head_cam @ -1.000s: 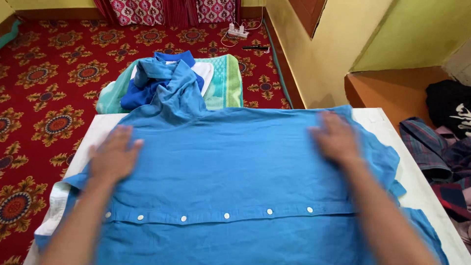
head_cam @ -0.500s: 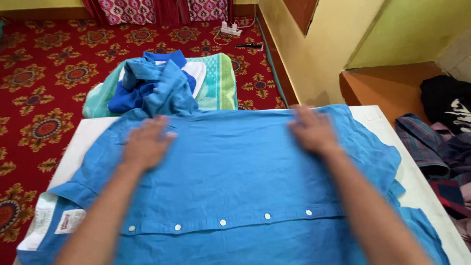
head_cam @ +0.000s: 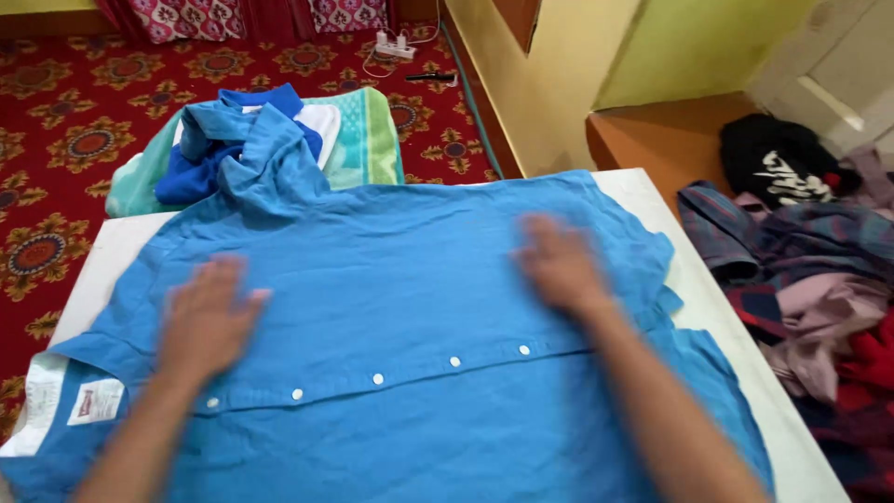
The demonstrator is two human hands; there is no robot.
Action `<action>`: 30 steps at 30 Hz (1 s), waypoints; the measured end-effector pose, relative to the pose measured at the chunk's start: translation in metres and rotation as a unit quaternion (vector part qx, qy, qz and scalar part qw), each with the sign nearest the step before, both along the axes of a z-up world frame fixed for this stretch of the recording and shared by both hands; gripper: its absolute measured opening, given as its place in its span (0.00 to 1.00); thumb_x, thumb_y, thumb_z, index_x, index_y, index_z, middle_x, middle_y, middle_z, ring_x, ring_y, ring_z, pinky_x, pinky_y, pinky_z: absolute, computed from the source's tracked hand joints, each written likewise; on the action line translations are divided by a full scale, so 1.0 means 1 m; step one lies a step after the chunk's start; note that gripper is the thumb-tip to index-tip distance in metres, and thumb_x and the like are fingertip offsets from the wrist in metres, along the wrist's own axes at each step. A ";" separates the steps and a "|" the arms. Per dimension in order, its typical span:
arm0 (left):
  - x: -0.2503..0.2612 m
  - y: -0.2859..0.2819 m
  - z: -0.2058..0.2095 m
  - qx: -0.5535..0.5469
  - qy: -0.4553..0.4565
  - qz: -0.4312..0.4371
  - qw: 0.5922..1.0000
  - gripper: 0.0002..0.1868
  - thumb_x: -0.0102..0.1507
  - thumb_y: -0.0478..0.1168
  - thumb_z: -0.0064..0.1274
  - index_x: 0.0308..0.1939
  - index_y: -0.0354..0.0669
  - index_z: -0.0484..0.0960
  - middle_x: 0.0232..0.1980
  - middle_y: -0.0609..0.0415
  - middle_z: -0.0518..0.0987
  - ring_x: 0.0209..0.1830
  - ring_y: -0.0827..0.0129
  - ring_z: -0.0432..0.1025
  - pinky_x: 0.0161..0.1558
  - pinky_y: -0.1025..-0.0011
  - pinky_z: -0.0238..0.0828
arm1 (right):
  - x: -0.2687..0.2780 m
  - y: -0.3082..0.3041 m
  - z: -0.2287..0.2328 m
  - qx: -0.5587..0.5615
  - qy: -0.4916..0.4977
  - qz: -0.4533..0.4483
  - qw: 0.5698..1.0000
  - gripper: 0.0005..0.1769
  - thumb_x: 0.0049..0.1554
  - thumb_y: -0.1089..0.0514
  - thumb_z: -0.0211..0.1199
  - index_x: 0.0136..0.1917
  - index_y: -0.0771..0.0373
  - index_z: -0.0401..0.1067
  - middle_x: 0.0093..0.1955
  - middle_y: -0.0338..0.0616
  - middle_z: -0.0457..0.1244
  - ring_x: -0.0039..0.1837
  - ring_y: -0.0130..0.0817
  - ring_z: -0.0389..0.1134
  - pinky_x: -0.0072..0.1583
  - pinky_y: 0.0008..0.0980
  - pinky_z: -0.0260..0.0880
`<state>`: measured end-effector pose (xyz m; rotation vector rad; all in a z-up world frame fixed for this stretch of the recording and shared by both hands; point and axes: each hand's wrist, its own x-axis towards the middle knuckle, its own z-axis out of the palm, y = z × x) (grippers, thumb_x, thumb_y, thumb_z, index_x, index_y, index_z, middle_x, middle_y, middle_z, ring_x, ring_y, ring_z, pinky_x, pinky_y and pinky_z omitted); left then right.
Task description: Folding a blue long-sleeved shirt on a flat surface.
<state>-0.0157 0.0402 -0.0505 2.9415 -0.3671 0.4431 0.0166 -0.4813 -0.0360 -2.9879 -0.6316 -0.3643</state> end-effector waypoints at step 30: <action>-0.100 -0.100 0.014 -0.022 0.014 -0.009 1.000 0.39 0.67 0.64 0.39 0.76 0.47 0.62 0.80 0.49 0.57 0.80 0.57 0.51 0.73 0.49 0.44 | -0.111 -0.197 0.021 0.081 0.137 -0.346 0.925 0.21 0.59 0.42 0.64 0.57 0.58 0.76 0.52 0.54 0.70 0.54 0.50 0.73 0.56 0.45 0.69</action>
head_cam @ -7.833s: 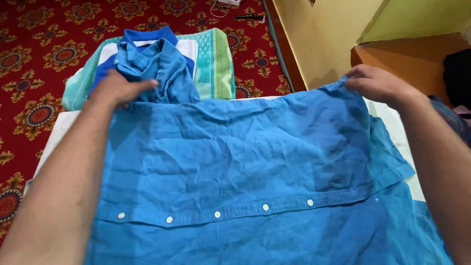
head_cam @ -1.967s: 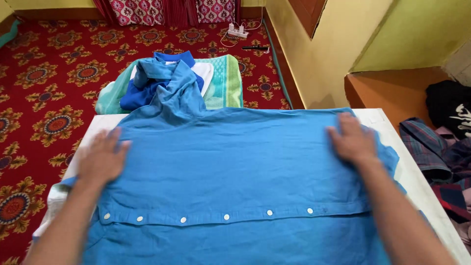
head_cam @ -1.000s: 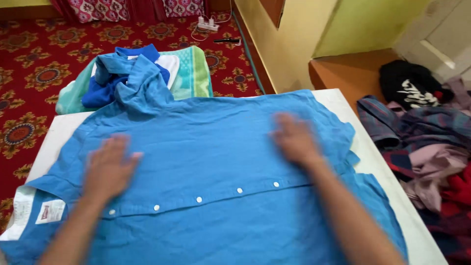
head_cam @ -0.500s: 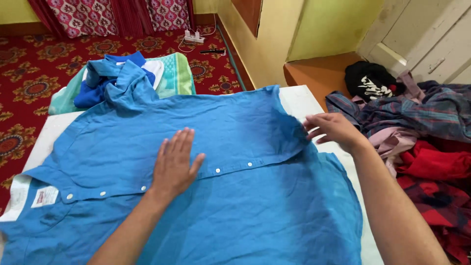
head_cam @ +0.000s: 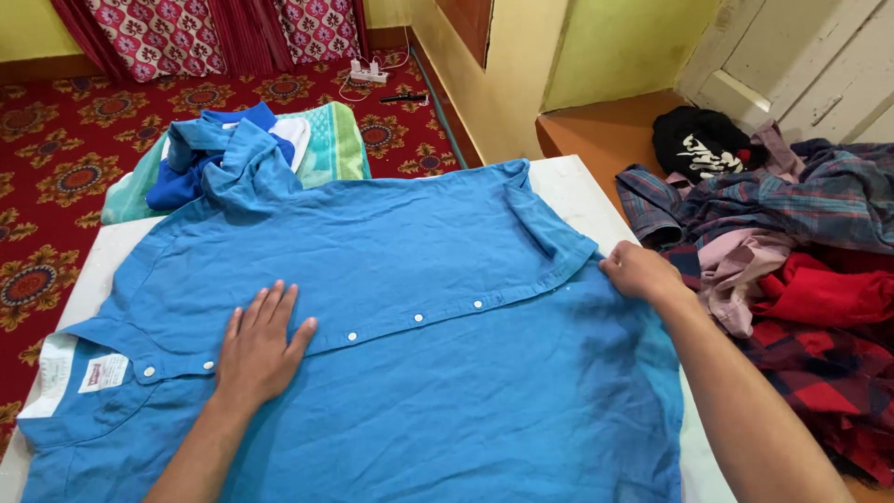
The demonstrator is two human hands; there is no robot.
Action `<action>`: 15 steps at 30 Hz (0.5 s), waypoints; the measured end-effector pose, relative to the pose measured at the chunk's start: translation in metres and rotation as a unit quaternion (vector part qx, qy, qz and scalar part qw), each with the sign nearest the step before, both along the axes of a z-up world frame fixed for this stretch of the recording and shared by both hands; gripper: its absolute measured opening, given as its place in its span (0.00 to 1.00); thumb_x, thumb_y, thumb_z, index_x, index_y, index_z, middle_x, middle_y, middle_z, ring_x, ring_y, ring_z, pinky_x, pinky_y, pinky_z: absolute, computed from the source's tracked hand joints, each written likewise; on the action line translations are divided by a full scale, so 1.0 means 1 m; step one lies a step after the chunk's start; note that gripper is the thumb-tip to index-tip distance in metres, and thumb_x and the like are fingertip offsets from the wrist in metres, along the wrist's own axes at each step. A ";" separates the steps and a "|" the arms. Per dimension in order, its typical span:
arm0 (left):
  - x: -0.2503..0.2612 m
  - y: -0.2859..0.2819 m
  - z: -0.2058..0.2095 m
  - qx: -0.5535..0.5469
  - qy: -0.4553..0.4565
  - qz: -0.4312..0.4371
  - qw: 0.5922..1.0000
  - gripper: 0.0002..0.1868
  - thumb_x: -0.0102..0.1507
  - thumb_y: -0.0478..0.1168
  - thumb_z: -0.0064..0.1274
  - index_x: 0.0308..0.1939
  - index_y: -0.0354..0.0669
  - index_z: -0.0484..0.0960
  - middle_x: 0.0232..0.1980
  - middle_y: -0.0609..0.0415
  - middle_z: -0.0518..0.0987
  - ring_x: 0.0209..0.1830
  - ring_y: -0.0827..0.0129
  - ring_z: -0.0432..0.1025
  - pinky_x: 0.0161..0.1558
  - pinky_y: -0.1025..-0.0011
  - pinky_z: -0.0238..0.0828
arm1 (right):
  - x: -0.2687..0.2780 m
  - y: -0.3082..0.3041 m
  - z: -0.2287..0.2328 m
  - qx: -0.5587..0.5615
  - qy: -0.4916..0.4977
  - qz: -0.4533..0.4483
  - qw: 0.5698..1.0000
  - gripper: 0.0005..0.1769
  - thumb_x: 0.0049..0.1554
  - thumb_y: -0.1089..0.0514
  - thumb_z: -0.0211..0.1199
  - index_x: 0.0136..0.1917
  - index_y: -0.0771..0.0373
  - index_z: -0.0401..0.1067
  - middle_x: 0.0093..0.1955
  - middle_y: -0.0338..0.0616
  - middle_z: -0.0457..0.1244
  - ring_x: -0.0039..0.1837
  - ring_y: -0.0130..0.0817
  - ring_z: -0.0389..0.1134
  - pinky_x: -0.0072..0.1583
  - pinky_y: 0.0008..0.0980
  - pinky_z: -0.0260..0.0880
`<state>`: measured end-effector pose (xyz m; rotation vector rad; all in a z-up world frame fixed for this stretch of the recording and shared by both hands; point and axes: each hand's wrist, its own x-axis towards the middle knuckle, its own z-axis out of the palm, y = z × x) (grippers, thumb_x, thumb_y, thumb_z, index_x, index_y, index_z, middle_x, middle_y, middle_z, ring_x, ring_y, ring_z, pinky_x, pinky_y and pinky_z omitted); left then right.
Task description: Folding a blue long-sleeved shirt on a flat surface.
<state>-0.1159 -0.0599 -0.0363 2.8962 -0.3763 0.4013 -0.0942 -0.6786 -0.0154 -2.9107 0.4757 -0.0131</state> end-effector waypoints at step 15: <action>-0.004 0.009 -0.006 -0.013 -0.005 0.005 1.000 0.38 0.68 0.64 0.36 0.76 0.48 0.62 0.80 0.51 0.58 0.81 0.59 0.50 0.75 0.50 0.42 | -0.043 -0.005 0.019 0.345 0.070 0.025 0.936 0.30 0.53 0.34 0.68 0.58 0.57 0.76 0.49 0.55 0.69 0.49 0.38 0.70 0.51 0.41 0.67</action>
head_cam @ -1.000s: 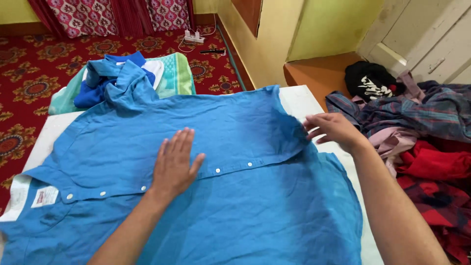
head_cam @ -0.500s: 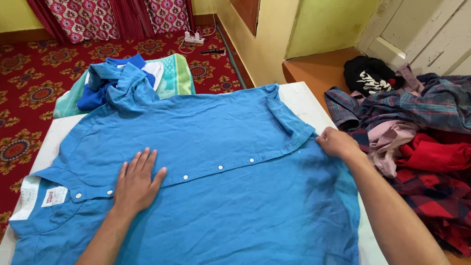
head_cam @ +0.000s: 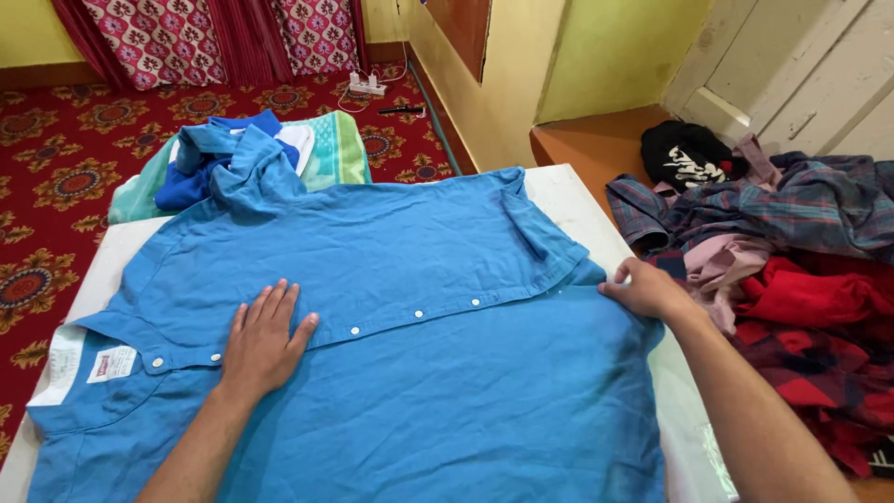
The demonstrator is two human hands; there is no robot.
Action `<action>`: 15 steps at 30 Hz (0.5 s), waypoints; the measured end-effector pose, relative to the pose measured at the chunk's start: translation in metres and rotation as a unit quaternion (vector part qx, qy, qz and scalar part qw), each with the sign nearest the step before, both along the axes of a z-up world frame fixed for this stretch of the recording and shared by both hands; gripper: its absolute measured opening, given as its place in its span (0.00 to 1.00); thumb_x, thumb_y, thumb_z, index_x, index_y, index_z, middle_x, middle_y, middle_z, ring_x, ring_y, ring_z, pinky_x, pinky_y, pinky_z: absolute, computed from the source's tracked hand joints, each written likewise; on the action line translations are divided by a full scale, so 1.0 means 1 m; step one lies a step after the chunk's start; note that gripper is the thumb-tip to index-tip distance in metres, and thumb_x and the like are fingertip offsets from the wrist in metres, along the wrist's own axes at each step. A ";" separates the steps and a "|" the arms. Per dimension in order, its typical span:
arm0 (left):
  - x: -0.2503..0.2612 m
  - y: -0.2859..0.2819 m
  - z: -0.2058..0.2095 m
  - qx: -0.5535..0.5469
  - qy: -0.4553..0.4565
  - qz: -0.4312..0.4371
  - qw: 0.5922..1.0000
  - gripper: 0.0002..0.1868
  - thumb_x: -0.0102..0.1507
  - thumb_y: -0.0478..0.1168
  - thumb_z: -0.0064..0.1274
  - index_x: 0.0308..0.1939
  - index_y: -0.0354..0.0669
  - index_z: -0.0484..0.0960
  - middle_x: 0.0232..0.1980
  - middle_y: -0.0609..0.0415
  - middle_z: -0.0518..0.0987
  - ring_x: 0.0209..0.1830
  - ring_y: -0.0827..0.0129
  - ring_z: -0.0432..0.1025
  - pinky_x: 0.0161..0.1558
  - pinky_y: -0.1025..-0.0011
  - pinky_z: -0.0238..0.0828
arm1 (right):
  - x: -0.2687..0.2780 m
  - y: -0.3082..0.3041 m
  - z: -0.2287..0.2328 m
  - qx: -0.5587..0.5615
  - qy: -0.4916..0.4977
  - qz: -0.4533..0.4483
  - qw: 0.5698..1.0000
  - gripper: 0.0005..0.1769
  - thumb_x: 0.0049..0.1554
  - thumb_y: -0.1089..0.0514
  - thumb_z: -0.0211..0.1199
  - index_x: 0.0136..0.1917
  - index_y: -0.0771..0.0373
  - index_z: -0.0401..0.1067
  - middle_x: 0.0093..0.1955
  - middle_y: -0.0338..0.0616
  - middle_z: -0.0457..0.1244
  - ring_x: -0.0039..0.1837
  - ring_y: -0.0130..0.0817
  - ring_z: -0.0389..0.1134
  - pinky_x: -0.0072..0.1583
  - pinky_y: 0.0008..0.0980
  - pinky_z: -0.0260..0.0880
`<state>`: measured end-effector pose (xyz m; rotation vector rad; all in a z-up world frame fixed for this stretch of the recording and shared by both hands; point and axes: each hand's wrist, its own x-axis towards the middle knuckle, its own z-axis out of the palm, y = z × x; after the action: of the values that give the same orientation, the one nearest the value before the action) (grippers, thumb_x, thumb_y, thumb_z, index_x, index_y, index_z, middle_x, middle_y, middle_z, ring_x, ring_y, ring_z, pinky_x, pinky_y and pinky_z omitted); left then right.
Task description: Folding a blue long-sleeved shirt on a flat surface.
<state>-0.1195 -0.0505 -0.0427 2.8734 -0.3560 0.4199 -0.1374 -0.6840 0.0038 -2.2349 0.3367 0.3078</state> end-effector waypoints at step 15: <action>-0.001 0.052 0.005 0.005 0.036 0.007 0.999 0.39 0.67 0.63 0.37 0.76 0.47 0.60 0.80 0.50 0.57 0.80 0.58 0.49 0.73 0.48 0.40 | 0.088 0.028 0.028 -0.387 0.032 -0.081 0.918 0.27 0.53 0.43 0.66 0.57 0.64 0.82 0.61 0.60 0.70 0.63 0.55 0.71 0.66 0.48 0.71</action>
<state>-0.1207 0.0017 -0.0377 2.8929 -0.3259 0.3174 -0.0498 -0.6557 0.0320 -2.9470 0.7846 0.1691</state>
